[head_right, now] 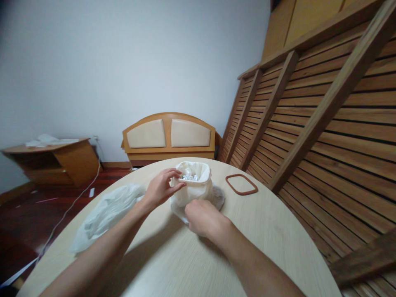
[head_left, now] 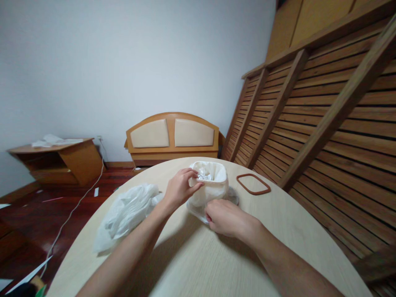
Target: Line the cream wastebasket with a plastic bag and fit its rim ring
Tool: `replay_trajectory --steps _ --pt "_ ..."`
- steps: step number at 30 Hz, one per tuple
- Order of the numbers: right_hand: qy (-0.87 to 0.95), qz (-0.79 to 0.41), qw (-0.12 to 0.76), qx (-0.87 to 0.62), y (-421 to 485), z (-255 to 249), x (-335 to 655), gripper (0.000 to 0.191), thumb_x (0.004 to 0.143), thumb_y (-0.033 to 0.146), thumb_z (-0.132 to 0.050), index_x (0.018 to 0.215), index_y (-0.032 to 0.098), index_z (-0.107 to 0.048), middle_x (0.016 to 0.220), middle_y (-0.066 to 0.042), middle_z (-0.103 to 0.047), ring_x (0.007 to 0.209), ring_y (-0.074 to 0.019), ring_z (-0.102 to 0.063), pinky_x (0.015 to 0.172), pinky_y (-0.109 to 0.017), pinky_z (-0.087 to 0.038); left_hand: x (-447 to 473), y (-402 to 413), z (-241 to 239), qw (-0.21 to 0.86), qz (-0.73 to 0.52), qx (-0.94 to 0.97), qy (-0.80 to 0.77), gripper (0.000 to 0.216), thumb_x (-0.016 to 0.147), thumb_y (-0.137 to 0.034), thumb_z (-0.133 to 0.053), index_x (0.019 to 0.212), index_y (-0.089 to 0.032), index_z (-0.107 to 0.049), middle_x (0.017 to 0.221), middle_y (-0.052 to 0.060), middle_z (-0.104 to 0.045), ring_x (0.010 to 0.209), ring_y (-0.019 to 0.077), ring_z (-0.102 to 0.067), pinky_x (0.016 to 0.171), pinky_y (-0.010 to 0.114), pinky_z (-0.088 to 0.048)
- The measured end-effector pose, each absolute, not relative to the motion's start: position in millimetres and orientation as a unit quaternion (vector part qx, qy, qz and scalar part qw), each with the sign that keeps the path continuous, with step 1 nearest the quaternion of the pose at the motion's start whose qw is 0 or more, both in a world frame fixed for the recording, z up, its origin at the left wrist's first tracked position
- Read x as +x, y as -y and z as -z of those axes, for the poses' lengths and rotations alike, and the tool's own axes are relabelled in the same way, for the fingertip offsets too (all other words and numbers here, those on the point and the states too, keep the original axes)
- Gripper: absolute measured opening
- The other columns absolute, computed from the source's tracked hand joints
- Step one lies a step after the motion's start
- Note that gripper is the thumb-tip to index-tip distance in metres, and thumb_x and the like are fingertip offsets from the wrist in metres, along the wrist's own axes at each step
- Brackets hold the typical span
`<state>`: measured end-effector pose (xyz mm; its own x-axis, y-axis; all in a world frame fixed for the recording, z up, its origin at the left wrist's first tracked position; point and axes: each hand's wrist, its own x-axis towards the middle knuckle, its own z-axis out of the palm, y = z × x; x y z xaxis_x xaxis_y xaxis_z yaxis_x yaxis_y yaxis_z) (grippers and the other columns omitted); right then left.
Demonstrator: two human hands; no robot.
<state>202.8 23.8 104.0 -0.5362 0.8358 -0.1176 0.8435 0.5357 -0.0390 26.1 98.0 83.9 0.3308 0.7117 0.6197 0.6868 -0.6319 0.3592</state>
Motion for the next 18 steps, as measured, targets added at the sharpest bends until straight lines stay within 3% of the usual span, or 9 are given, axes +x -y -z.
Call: replay_trajectory --steps 4,10,15,18 --pt "-0.885 0.039 -0.016 0.464 -18.3 -122.8 211.7 0.018 0.081 0.011 -0.056 0.080 0.016 -0.074 0.080 -0.011 -0.077 0.073 -0.0245 -0.071 0.060 -0.028 -0.041 27.4 -97.0 -86.0 0.019 -0.395 0.827 -0.399 0.015 0.085 -0.035 -0.072 0.086 -0.020 -0.068 0.109 0.007 -0.073 0.109 0.0259 -0.063 0.095 0.040 -0.052" --pt "-0.885 0.017 -0.108 0.453 -25.8 -136.3 232.8 0.011 0.091 0.021 -0.054 0.086 0.019 -0.064 0.081 -0.006 -0.073 0.068 -0.0180 -0.064 0.058 -0.027 -0.033 27.8 -88.8 -100.6 0.074 -0.393 0.823 -0.405 0.025 0.094 -0.042 -0.058 0.091 -0.020 -0.070 0.099 0.007 -0.074 0.102 0.0245 -0.064 0.092 0.039 -0.052" --pt "-0.866 0.006 -0.179 0.467 -36.4 -138.5 243.6 0.014 0.099 0.024 -0.048 0.097 0.020 -0.062 0.086 -0.006 -0.072 0.071 -0.0183 -0.064 0.062 -0.028 -0.035 21.2 -86.7 -108.7 0.074 -0.413 0.851 -0.316 0.023 0.091 -0.039 -0.065 0.102 -0.020 -0.069 0.110 0.008 -0.072 0.110 0.0239 -0.060 0.103 0.042 -0.045" --pt "-0.858 0.024 -0.235 0.456 -42.2 -136.3 244.9 0.014 0.100 0.024 -0.048 0.103 0.022 -0.062 0.094 -0.004 -0.073 0.081 -0.0193 -0.067 0.071 -0.028 -0.042 21.4 -85.1 -109.4 0.056 -0.389 0.880 -0.268 0.019 0.089 -0.036 -0.069 0.099 -0.021 -0.071 0.116 0.007 -0.070 0.119 0.0252 -0.054 0.108 0.044 -0.041"
